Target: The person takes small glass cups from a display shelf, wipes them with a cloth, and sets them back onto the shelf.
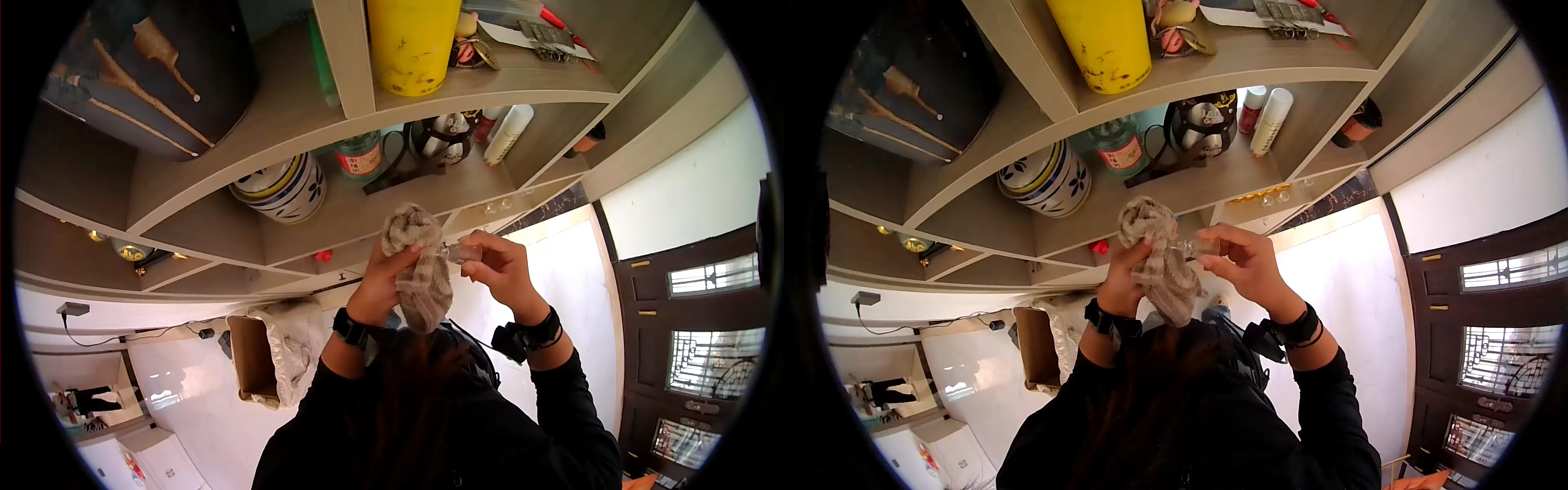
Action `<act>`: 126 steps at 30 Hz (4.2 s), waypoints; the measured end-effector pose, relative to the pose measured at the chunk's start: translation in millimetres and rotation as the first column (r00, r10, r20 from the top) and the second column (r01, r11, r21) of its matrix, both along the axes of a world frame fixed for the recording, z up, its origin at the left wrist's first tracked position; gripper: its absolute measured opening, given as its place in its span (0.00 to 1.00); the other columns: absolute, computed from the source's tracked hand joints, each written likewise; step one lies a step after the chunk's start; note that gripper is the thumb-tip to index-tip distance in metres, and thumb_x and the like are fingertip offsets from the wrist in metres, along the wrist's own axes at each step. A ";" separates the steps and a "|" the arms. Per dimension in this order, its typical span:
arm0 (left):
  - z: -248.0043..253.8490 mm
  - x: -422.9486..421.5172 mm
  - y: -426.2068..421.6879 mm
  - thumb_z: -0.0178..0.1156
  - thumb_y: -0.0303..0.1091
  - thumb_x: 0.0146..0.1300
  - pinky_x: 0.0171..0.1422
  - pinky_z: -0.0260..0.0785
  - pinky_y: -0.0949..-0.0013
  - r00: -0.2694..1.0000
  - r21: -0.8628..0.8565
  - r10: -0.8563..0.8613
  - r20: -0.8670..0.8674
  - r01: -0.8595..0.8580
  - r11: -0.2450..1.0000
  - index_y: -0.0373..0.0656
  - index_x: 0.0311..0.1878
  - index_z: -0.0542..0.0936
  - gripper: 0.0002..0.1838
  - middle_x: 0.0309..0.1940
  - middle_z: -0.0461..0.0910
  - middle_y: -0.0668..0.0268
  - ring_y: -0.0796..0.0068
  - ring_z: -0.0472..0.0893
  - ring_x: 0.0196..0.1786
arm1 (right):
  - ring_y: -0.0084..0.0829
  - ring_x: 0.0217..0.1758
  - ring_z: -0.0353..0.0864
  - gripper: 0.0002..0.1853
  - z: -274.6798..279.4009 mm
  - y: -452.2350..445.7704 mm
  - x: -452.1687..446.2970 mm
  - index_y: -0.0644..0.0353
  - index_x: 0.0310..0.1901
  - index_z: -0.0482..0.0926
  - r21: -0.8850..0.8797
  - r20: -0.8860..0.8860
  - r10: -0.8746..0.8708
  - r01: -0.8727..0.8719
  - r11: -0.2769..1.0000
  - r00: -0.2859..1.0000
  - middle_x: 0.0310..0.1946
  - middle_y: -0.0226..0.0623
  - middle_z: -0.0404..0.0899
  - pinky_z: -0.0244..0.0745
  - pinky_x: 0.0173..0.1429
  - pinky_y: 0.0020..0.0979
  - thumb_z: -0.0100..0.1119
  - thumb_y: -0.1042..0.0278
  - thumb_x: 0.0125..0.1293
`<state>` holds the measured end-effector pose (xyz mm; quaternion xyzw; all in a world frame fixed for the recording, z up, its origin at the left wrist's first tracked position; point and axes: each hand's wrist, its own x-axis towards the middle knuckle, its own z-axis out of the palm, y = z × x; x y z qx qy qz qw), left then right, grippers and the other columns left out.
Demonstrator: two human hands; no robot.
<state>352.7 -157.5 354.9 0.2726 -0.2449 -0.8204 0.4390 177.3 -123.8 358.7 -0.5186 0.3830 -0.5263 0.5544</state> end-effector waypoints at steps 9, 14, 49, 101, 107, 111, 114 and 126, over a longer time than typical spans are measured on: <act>-23.3 -9.1 -4.7 0.49 0.34 0.59 0.44 0.69 0.69 0.984 0.169 0.083 -0.159 -0.056 0.984 0.39 0.49 0.63 0.17 0.41 0.71 0.64 0.72 0.73 0.43 | 0.18 0.27 0.69 0.15 -16.3 3.3 16.0 0.65 0.45 0.70 -0.041 0.018 -0.174 0.175 0.984 0.985 0.26 0.29 0.70 0.65 0.33 0.18 0.54 0.80 0.54; -12.4 -3.5 -1.3 0.49 0.38 0.59 0.49 0.66 0.69 0.983 0.005 0.003 -0.182 -0.002 1.000 0.39 0.53 0.62 0.21 0.45 0.70 0.63 0.71 0.71 0.47 | 0.21 0.27 0.70 0.16 -22.5 5.8 12.1 0.66 0.46 0.68 0.050 0.225 -0.278 0.274 0.960 0.934 0.27 0.33 0.73 0.66 0.32 0.20 0.53 0.74 0.56; -0.4 -7.6 10.0 0.44 0.41 0.61 0.51 0.64 0.69 0.981 -0.395 -0.059 0.185 0.129 0.910 0.36 0.55 0.60 0.23 0.50 0.67 0.60 0.70 0.69 0.50 | 0.22 0.16 0.64 0.18 -1.6 28.8 -23.3 0.57 0.44 0.65 0.180 0.593 -0.211 0.128 0.975 0.777 0.27 0.40 0.72 0.58 0.21 0.18 0.43 0.52 0.61; 1.3 1.8 -1.6 0.49 0.38 0.58 0.41 0.70 0.70 0.943 -0.241 -0.295 -0.153 0.254 0.937 0.38 0.55 0.60 0.23 0.44 0.69 0.59 0.68 0.73 0.43 | 0.26 0.27 0.72 0.11 10.7 35.8 53.7 0.61 0.43 0.62 0.058 0.244 -0.363 0.360 0.931 0.899 0.28 0.37 0.73 0.67 0.32 0.26 0.47 0.69 0.61; 11.7 -14.6 2.3 0.59 0.19 0.45 0.44 0.69 0.70 0.998 -0.171 -0.056 -0.002 0.055 0.984 0.37 0.52 0.61 0.28 0.44 0.69 0.61 0.72 0.72 0.44 | 0.29 0.27 0.72 0.12 1.7 37.0 54.1 0.62 0.35 0.68 -0.408 -0.277 -0.640 0.515 0.754 0.717 0.27 0.40 0.73 0.67 0.31 0.24 0.59 0.75 0.49; 24.7 -29.6 2.4 0.62 0.19 0.43 0.44 0.69 0.72 0.982 -0.306 0.139 0.125 -0.095 0.947 0.33 0.46 0.66 0.24 0.40 0.72 0.61 0.73 0.74 0.41 | 0.38 0.27 0.71 0.18 7.3 27.1 44.9 0.64 0.36 0.70 -0.801 -0.407 -0.838 0.300 0.519 0.363 0.29 0.41 0.71 0.68 0.28 0.29 0.61 0.77 0.38; 22.4 -30.2 1.4 0.60 0.18 0.45 0.47 0.68 0.71 0.928 -0.462 0.245 0.281 -0.093 0.882 0.33 0.47 0.66 0.23 0.43 0.70 0.61 0.72 0.72 0.44 | 0.39 0.26 0.71 0.21 3.4 22.2 38.9 0.64 0.37 0.69 -0.748 -0.426 -0.785 0.313 0.585 0.449 0.28 0.41 0.70 0.68 0.27 0.30 0.61 0.77 0.36; 13.4 -18.6 -3.9 0.58 0.18 0.45 0.42 0.69 0.72 0.995 -0.108 -0.057 -0.082 0.048 0.993 0.35 0.48 0.66 0.23 0.42 0.71 0.60 0.72 0.72 0.42 | 0.23 0.26 0.67 0.18 -6.6 24.4 33.5 0.62 0.44 0.66 0.262 0.799 -0.022 -0.315 0.912 0.601 0.32 0.38 0.72 0.59 0.26 0.19 0.46 0.57 0.59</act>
